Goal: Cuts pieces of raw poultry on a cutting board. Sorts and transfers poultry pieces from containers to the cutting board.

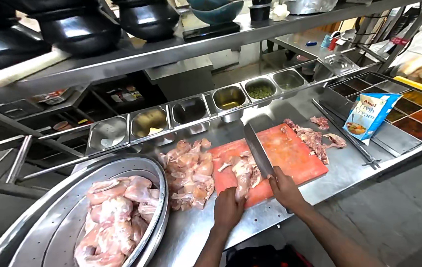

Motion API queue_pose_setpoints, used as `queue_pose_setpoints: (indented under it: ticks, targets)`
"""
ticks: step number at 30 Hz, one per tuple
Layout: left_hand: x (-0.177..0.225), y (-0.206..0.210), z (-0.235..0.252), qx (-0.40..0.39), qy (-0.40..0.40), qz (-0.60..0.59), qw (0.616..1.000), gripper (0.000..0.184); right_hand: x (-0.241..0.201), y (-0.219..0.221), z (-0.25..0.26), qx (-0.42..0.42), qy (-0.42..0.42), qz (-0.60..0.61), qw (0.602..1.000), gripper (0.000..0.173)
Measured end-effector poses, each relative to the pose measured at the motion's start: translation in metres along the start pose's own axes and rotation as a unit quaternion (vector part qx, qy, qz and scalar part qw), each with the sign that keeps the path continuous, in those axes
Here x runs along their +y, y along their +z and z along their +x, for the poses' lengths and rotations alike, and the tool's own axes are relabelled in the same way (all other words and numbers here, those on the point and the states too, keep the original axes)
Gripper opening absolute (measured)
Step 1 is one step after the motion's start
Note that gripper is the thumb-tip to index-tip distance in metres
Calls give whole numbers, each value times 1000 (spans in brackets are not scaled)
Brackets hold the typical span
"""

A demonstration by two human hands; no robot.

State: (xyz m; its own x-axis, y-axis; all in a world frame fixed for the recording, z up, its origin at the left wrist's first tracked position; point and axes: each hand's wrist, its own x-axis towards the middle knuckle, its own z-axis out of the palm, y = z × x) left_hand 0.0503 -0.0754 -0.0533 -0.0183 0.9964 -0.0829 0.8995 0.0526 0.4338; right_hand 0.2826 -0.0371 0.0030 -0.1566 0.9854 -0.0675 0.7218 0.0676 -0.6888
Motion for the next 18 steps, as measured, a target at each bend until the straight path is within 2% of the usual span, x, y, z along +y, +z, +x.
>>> queue_pose_setpoints:
  ticks: [1,3,5,6,7,8,9,10,11,12,13,15,17,18]
  targets:
    - [-6,8,-3,18,37,27,999,55,-11,-12,-2,48,-31,1,998,34]
    - [-12,16,-4,45,73,64,994,51,-32,-34,-1,212,-117,25,970,37]
    - [-12,18,-3,57,84,92,991,51,-45,-38,7,328,-135,74,932,44]
    - [-11,18,-3,61,90,100,989,51,-45,-27,11,353,-120,79,925,47]
    - [-10,16,-2,56,93,105,989,50,-41,-9,11,334,-97,54,936,49]
    - [-9,13,-1,47,96,108,988,49,-36,8,7,250,-58,0,966,47]
    - [-8,12,1,39,98,116,988,49,-33,17,7,97,1,-49,994,42]
    - [-8,12,0,39,101,122,987,49,-33,20,12,-42,50,-80,995,39]
    - [-9,14,-2,41,101,125,986,48,-35,17,16,-120,72,-93,986,38]
    - [-11,13,-3,36,100,127,986,48,-39,7,19,-151,78,-86,982,36]
    - [-12,13,-4,32,101,130,986,48,-44,-10,19,-149,75,-75,983,34]
    - [-14,16,-4,42,111,139,983,48,-62,-55,11,-70,47,-48,995,32]
    - [-14,19,-4,56,112,142,982,49,-71,-86,1,73,-29,23,997,34]
    - [-14,20,-4,52,107,146,982,50,-72,-89,2,157,-71,72,982,38]
